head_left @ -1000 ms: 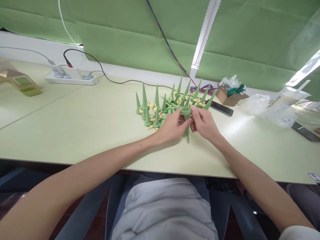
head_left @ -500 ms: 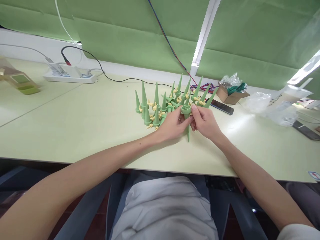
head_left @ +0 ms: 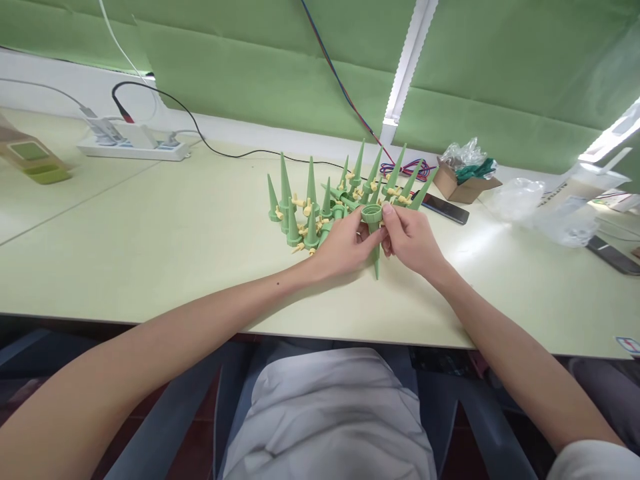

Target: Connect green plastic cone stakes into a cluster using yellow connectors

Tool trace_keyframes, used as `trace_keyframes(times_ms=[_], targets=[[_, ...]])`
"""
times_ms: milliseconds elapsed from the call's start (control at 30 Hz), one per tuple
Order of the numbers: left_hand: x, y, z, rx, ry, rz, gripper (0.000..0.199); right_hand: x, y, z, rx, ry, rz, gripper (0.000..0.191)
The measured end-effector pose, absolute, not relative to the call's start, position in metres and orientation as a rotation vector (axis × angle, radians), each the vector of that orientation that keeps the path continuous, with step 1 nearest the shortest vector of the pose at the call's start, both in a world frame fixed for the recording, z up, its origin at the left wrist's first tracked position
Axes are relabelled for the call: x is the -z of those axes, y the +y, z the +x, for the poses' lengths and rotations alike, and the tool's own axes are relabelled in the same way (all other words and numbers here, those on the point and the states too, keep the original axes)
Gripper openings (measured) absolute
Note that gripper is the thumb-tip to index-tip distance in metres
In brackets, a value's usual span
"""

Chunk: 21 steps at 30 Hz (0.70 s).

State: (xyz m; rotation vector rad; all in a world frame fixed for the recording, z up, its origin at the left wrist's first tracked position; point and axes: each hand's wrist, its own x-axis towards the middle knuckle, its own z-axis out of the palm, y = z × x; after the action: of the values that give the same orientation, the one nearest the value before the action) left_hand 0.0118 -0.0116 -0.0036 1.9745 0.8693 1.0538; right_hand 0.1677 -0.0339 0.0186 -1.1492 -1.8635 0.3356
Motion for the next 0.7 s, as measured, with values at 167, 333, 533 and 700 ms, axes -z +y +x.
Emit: trace_keyframes(times_ms=[167,333,533,700], targets=[[0.0021,-0.0123,0.0122,-1.052,0.861,1.975,0.024,-0.0201,-0.0344,0.1677,-0.333,-1.853,-1.151,0.066],[0.0017,-0.0133,0.0125,-1.041,0.850,1.949,0.025,-0.0199,-0.0341,0.1684,-0.305,-1.866,-1.149,0.065],[0.0024,-0.0127,0.0119,-1.044,0.841,1.950,0.026,-0.0199,-0.0349,0.1677,-0.301,-1.860,-1.148,0.065],[0.0030,-0.0117,0.0115,-1.056,0.847,1.970,0.021,-0.0196,-0.0352,0.1673,-0.296,-1.863,-1.148,0.065]])
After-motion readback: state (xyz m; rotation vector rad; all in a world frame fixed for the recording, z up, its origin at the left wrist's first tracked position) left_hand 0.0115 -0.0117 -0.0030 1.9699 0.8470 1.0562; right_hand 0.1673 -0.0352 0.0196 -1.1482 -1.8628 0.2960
